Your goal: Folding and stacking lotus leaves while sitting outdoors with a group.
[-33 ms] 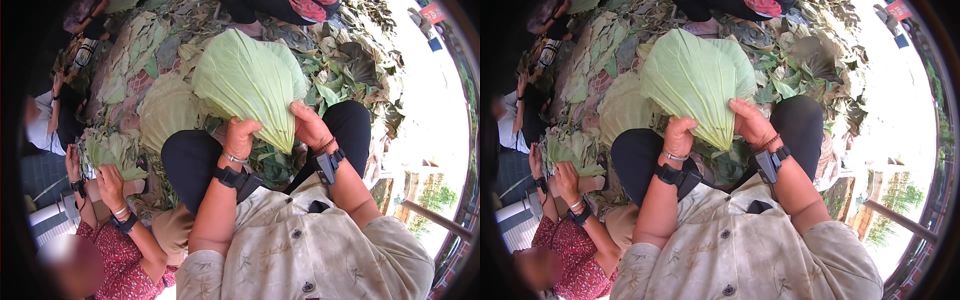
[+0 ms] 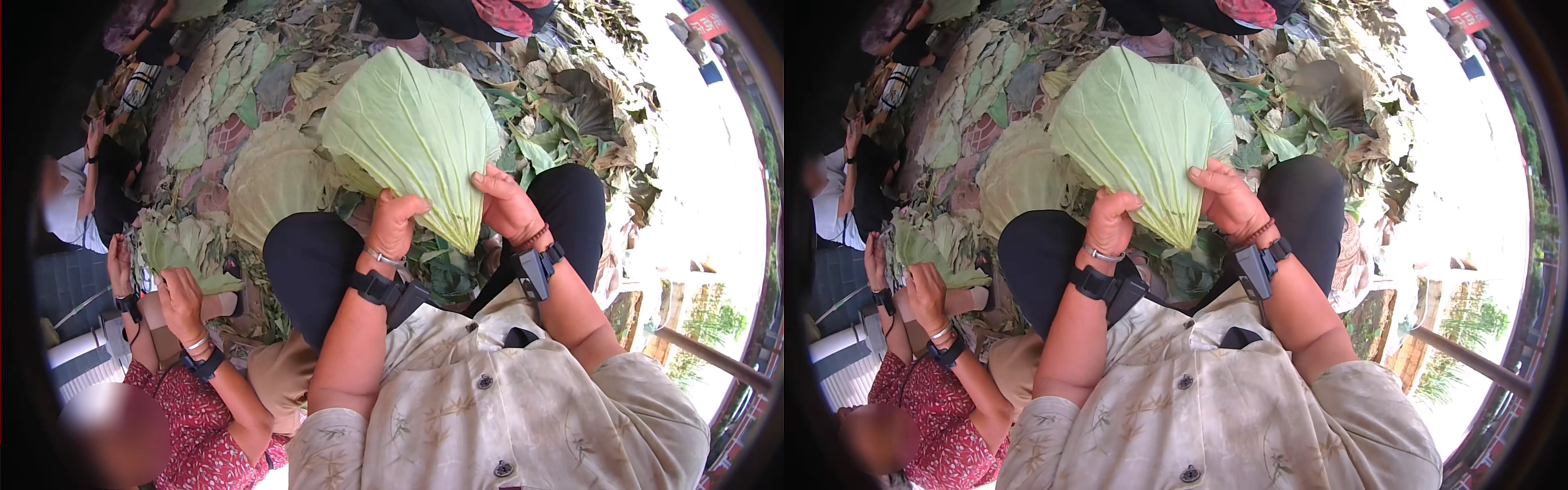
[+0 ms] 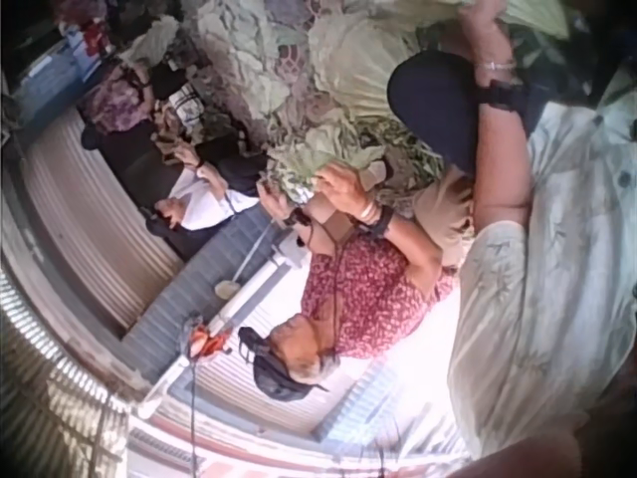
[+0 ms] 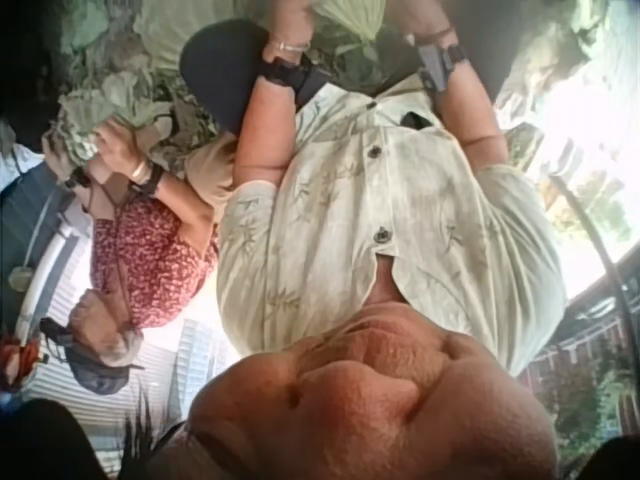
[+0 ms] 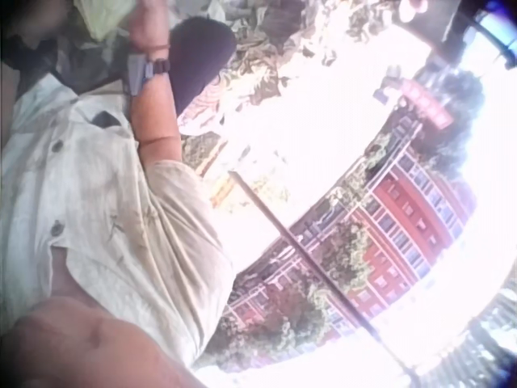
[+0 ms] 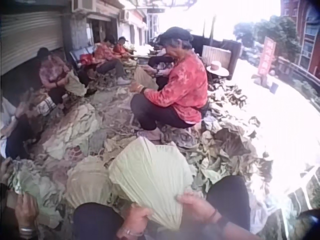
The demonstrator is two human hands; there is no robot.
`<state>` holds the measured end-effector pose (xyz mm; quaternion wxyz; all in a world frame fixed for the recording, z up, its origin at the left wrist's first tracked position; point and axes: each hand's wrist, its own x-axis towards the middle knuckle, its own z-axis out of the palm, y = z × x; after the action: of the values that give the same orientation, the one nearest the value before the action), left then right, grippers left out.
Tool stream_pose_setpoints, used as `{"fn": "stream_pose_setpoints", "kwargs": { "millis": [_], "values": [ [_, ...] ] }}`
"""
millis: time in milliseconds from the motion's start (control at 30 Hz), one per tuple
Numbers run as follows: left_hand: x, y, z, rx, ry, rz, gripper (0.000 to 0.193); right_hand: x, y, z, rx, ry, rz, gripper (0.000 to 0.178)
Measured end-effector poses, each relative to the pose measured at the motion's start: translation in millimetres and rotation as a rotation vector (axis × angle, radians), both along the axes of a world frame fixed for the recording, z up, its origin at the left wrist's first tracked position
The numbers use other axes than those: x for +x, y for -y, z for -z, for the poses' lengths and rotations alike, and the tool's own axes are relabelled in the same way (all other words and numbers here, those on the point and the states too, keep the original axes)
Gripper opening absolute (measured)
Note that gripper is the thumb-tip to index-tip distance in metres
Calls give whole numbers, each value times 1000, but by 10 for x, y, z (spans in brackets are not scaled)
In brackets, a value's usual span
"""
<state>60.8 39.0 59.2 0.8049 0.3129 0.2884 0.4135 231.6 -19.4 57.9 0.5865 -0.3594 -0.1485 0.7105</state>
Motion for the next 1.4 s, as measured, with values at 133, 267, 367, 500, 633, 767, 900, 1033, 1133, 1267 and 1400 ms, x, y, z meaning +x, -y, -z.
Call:
{"fn": "stream_pose_setpoints", "kwargs": {
  "millis": [133,267,367,500,633,767,900,1033,1133,1267,1400],
  "values": [
    [54,-61,113,-88,-85,58,32,45,15,46,15,46,133,28],
    [85,-21,282,-309,-144,100,23,58,18,188,-136,174,191,23],
    [105,52,371,-437,-137,154,21,55,22,270,-218,199,215,20],
    [116,130,539,-516,-250,488,20,108,44,390,-291,264,172,16],
    [103,126,572,-433,-371,376,19,133,68,394,-316,218,78,12],
    [123,130,514,-352,-414,172,19,98,67,443,-304,267,-1,12],
    [99,71,540,-539,-246,286,18,73,66,428,-258,287,44,10],
    [84,74,584,-536,-344,384,18,26,53,427,-287,331,22,10],
    [129,81,531,-450,-375,342,19,27,37,412,-278,261,32,11],
    [197,96,455,-360,-495,273,22,47,1,457,-329,261,-2,9],
    [214,83,453,-265,-509,245,25,35,-17,468,-309,234,-10,8]
  ]
}}
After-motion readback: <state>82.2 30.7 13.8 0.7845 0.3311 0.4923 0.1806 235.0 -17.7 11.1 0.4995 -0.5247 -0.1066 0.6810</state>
